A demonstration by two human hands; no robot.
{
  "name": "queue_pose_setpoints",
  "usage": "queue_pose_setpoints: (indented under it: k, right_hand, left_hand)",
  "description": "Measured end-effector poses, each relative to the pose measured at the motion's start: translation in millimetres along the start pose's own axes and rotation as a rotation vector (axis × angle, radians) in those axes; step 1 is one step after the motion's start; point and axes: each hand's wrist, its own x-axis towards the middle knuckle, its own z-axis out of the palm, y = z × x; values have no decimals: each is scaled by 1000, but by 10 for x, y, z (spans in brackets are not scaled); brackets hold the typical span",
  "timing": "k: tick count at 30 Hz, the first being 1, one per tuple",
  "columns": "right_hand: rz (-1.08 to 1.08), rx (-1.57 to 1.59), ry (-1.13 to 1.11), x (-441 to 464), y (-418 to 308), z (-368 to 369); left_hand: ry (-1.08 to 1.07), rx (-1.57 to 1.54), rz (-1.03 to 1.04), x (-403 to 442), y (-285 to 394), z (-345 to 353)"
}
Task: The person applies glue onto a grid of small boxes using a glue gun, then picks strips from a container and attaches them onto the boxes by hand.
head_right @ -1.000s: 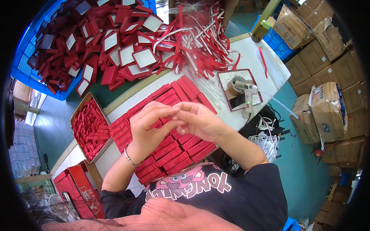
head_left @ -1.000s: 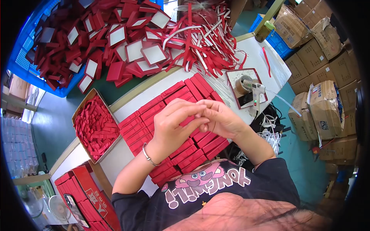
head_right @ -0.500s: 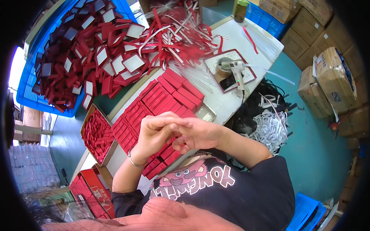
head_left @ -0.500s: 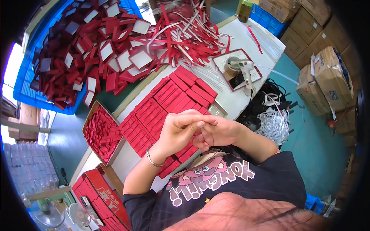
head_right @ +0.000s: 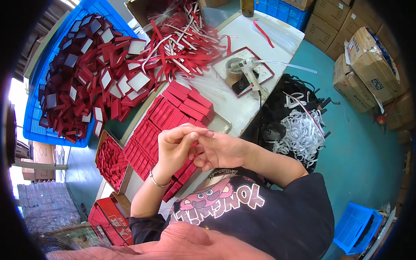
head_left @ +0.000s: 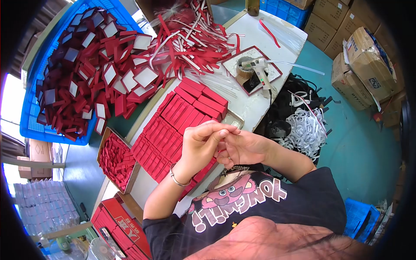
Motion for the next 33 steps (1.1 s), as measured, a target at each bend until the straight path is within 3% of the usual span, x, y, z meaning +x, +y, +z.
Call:
queue_pose_setpoints:
  k: [3, 6, 12, 15, 18, 19, 20, 22, 26, 30, 32, 33]
  right_hand:
    - [-30, 40, -12, -52, -20, -25]
    - [-5, 106, -5, -73, -38, -46]
    - [-101, 108, 85, -167, -49, -161]
    - [-190, -2, 222, -235, -43, -106]
    - [-871, -803, 503, -227, -11, 74]
    - [-996, -1083, 506, -283, -39, 23]
    - [-1164, -1598, 463, -407, -145, 26]
    - [-1203, -1737, 463, -497, -78, 56]
    - [-1193, -1721, 486, -555, -163, 59]
    - [-1202, -2035, 499, -572, -250, 118]
    - [-1194, -2159, 590, -644, -248, 65]
    - [-1143, -2065, 641, -709, -264, 11]
  left_hand:
    - [83, 36, -1, 26, -32, 104]
    - [165, 113, 301, 113, -162, 138]
    - [189, 181, 198, 108, -222, 162]
    - [150, 247, 274, 120, -247, 161]
    - [188, 25, 72, 79, -284, 261]
    - [161, -111, 6, 51, -268, 318]
    - [83, -94, 26, 29, -265, 335]
    - [15, -233, -69, -46, -302, 408]
    - [-54, -303, -254, -58, -274, 459]
    - [-3, 189, 86, -91, -320, 415]
    - [-66, 188, -20, -103, -275, 374]
    - [-99, 187, -74, -108, -248, 344]
